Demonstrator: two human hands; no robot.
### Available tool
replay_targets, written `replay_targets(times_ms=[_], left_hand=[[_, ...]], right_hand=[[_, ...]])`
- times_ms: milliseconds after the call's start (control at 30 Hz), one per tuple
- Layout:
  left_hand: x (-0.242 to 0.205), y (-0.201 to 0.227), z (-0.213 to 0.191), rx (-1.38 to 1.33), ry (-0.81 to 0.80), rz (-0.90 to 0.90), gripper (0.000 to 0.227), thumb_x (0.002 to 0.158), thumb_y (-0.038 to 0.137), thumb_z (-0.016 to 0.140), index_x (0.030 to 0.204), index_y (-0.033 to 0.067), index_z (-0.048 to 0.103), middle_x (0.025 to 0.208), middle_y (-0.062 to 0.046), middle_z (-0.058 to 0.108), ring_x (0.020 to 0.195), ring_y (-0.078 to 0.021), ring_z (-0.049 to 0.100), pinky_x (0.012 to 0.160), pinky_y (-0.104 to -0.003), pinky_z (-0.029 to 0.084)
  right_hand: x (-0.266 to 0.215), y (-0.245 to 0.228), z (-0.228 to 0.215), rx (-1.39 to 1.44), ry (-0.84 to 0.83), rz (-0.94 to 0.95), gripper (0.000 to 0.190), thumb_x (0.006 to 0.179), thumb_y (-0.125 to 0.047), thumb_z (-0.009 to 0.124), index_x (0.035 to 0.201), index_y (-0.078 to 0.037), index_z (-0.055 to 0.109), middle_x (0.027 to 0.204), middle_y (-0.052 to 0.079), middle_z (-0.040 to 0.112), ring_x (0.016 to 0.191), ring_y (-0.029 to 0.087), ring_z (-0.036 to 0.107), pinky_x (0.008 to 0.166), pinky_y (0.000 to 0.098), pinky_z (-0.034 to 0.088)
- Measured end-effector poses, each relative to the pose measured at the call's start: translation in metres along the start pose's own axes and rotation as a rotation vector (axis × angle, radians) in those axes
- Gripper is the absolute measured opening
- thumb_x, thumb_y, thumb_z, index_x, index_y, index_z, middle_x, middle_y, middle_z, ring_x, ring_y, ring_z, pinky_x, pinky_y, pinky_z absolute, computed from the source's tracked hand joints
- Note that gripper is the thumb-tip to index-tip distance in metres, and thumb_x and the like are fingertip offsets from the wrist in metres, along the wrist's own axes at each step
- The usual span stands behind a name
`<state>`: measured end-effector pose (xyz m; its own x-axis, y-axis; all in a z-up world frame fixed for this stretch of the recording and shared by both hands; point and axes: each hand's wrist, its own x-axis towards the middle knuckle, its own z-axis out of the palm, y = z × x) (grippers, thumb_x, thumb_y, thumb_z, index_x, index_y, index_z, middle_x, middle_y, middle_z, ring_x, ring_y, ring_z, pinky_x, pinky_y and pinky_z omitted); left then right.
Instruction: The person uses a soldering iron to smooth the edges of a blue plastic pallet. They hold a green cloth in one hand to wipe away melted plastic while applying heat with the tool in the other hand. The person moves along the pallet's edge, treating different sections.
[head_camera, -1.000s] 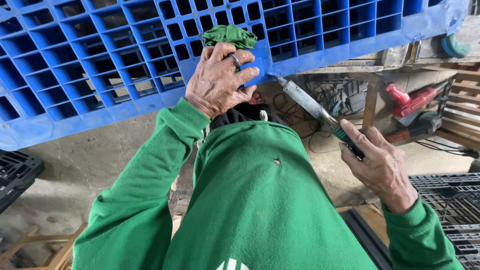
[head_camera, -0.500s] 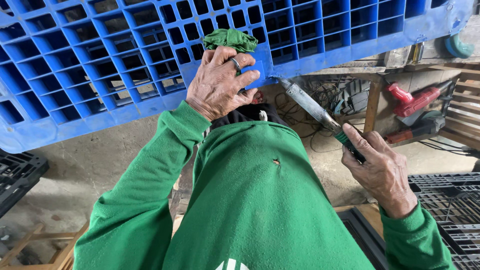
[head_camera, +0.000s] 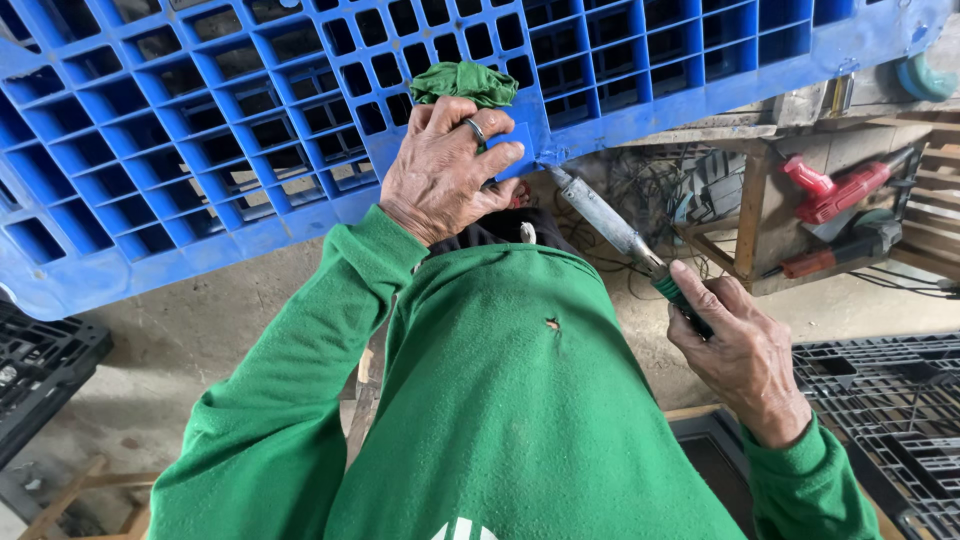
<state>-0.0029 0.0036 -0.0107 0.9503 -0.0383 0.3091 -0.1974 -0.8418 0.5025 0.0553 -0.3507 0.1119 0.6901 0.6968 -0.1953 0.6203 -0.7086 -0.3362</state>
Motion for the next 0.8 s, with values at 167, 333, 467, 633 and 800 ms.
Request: replay_targets(times_ms=[167,333,467,633,800], left_hand=[[-0.001,0.000,-0.001,-0.025,-0.004,-0.003,0.037,0.081,0.034,0.089,0.111,0.0195,0.072,0.126,0.004,0.061,0.121,-0.0252,0.049,0.101,-0.046,0.044],[0.003,0.003,-0.007,-0.010,-0.008,0.001,0.040,0.081,0.035,0.090,0.113,0.0188,0.072,0.127,0.002,0.060,0.120,-0.0260,0.049,0.099,-0.046,0.044],[0.004,0.005,-0.013,-0.018,-0.004,0.000,0.041,0.080,0.031,0.089,0.115,0.0196,0.070,0.127,0.003,0.060,0.118,-0.0257,0.050,0.097,-0.047,0.044],[0.008,0.007,-0.015,-0.037,-0.033,0.030,0.046,0.076,0.027,0.087,0.117,0.0199,0.068,0.131,0.002,0.059,0.117,-0.0275,0.053,0.098,-0.047,0.044],[0.022,0.002,-0.020,-0.004,-0.121,0.137,0.047,0.077,0.025,0.088,0.121,0.0185,0.072,0.133,-0.001,0.062,0.112,-0.0298,0.052,0.099,-0.047,0.045]], right_hand=[[-0.004,-0.013,-0.002,-0.065,-0.003,0.001,0.065,0.088,-0.013,0.076,0.149,-0.020,0.056,0.089,0.009,0.062,0.065,0.027,0.062,0.056,0.0411,0.050],[-0.022,-0.032,0.006,0.246,-0.156,0.277,0.064,0.089,-0.015,0.072,0.150,-0.015,0.051,0.095,0.014,0.065,0.063,0.024,0.063,0.053,0.0367,0.050],[-0.042,-0.057,0.029,0.688,-0.104,0.401,0.062,0.096,-0.014,0.064,0.155,-0.008,0.046,0.126,0.016,0.066,0.106,0.021,0.065,0.090,0.0319,0.049],[-0.067,-0.093,0.076,1.122,0.057,0.669,0.068,0.094,-0.012,0.066,0.157,-0.007,0.041,0.133,0.009,0.064,0.118,0.015,0.061,0.104,0.0299,0.045],[-0.077,-0.148,0.124,1.252,0.310,0.765,0.073,0.094,-0.009,0.069,0.162,-0.008,0.040,0.120,0.006,0.064,0.103,0.012,0.057,0.096,0.0251,0.044]])
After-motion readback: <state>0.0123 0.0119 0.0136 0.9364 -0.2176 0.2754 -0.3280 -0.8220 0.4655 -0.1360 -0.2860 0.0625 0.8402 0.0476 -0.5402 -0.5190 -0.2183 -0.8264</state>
